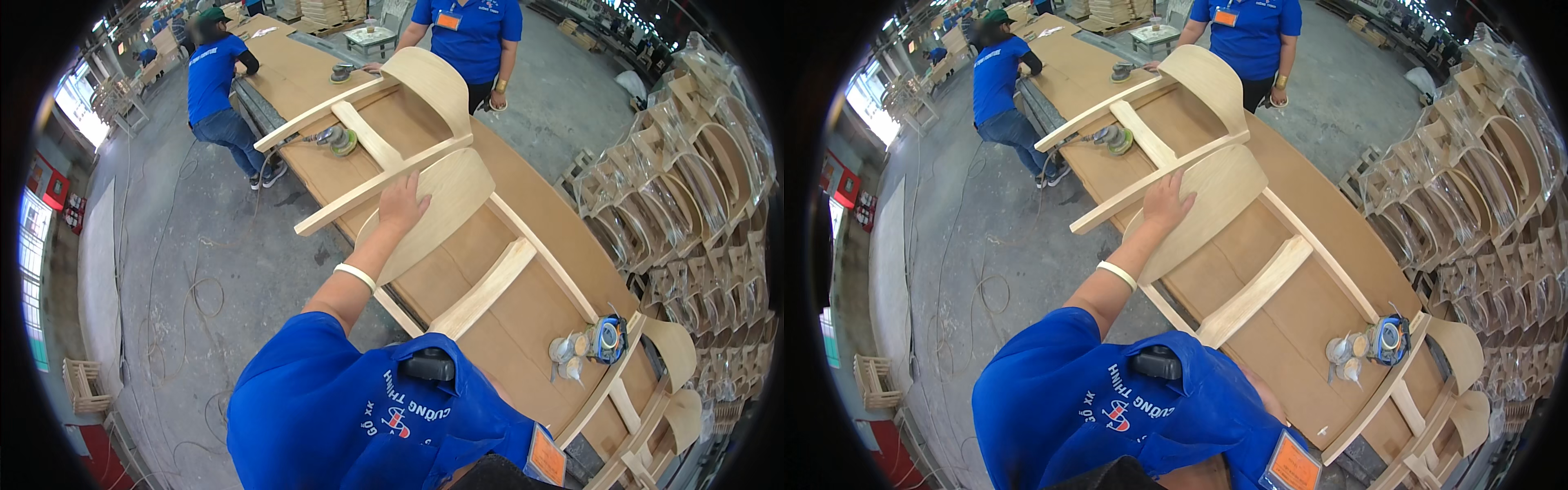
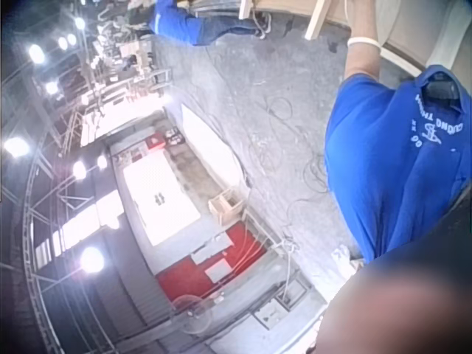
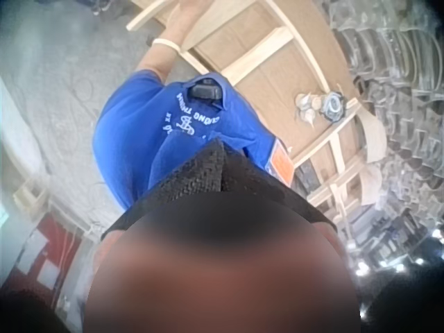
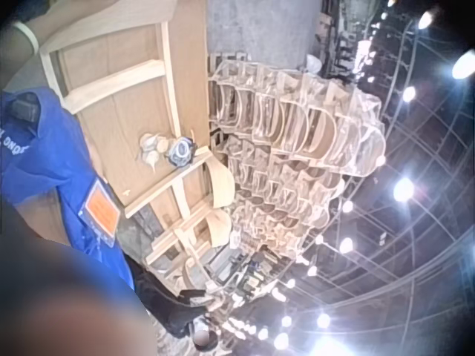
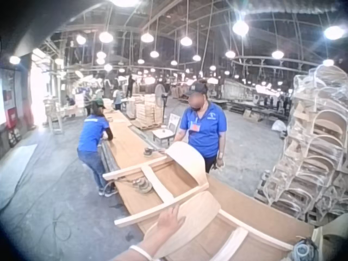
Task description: The person uses a handheld orbital sander to smooth the surfaces of a wooden chair frame. They reposition the chair multiple times to access different areas, then inspect the finished piece by holding it up and running a hand along the edges.
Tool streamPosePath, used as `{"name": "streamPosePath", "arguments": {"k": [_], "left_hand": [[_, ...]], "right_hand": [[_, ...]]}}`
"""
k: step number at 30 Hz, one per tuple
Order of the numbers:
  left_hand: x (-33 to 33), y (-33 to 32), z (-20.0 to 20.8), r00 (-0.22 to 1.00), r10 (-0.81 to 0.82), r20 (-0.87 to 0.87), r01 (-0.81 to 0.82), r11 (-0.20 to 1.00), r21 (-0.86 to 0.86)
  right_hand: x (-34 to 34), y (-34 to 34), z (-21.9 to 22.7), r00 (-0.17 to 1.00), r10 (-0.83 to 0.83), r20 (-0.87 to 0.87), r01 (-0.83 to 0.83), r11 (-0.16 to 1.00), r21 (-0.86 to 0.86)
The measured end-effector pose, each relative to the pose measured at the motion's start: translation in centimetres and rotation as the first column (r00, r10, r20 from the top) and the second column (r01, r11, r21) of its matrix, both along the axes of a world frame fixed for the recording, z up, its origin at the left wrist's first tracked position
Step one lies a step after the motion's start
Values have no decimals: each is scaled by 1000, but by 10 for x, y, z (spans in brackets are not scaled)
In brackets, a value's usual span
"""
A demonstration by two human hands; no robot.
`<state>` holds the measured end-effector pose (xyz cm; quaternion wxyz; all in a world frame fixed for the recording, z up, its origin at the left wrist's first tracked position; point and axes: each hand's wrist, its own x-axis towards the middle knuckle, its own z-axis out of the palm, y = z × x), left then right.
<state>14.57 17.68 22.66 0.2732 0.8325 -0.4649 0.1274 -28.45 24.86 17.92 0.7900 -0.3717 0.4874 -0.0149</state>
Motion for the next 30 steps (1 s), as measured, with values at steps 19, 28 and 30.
{"name": "streamPosePath", "arguments": {"k": [19,28,30], "left_hand": [[-1,1,4,999,4,-42,-1,998,69],[2,-1,-4,999,33,-35,-31,998,60],[4,-1,-9,999,30,14,-31,998,46]], "right_hand": [[1,-4,-13,994,62,-86,-72,991,-115],[-11,-25,-36,944,112,-309,-278,773,-570],[-13,-22,-38,928,164,-334,-348,699,-625]]}}
